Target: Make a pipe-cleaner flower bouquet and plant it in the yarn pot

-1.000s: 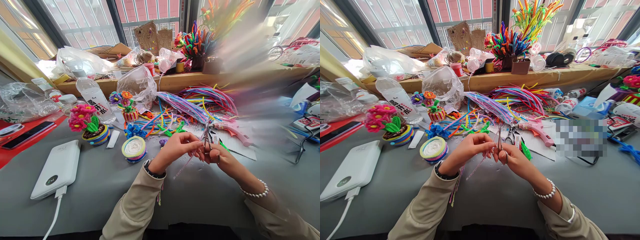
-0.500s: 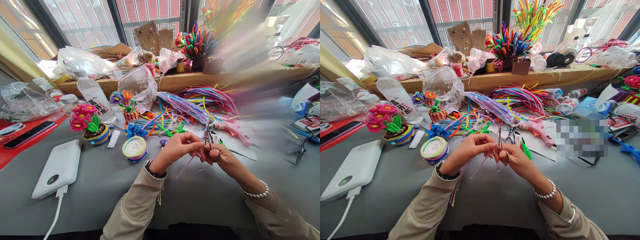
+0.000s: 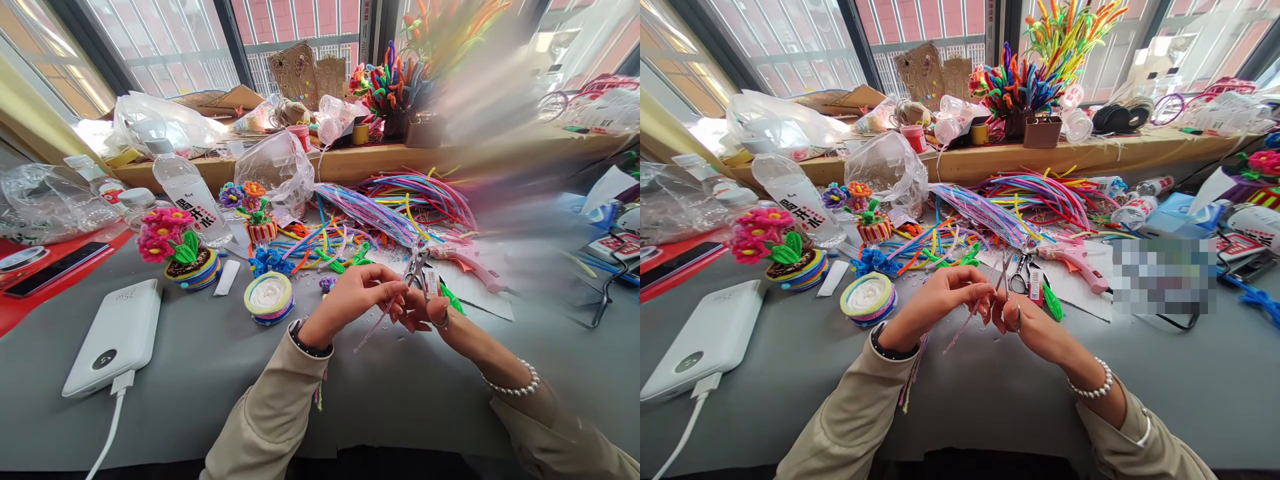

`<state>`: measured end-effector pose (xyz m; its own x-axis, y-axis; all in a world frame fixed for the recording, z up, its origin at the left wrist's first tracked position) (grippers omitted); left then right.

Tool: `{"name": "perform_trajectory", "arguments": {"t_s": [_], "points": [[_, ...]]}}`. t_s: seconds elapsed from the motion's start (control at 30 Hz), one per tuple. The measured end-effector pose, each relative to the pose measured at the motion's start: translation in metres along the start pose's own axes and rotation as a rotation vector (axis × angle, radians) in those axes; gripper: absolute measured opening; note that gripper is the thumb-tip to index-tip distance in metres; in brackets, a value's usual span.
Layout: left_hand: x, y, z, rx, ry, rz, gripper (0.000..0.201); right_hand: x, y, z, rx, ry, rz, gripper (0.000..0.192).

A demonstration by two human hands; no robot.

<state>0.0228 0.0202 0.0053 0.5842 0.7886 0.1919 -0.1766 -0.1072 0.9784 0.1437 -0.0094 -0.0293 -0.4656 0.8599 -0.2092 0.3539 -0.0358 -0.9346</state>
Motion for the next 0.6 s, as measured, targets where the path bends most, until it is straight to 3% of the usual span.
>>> {"name": "perform_trajectory", "arguments": {"t_s": [0.3, 0.6], "points": [[-0.0001, -0.0012, 0.0013, 0.015, -0.050, -0.011, 0.022, 0.0001, -0.0018, -0.0017, 0.029, 0.032, 0.001, 0.070], [-0.0002, -0.0002, -0.0004, 0.005, 0.029, -0.035, 0.023, 0.0029, -0.0070, -0.0075, 0.020, 0.147, -0.023, 0.064]]}}
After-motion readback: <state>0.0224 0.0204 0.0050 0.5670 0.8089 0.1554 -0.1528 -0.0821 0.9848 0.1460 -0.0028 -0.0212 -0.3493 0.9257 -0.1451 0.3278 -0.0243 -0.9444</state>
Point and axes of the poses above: each hand's wrist, its own x-axis towards the middle knuckle, its own z-axis out of the palm, y = z × x, the point moved 4 cm from there along x, towards the middle knuckle, and after that the axes turned 13 degrees about z, right-handed, at the moved point
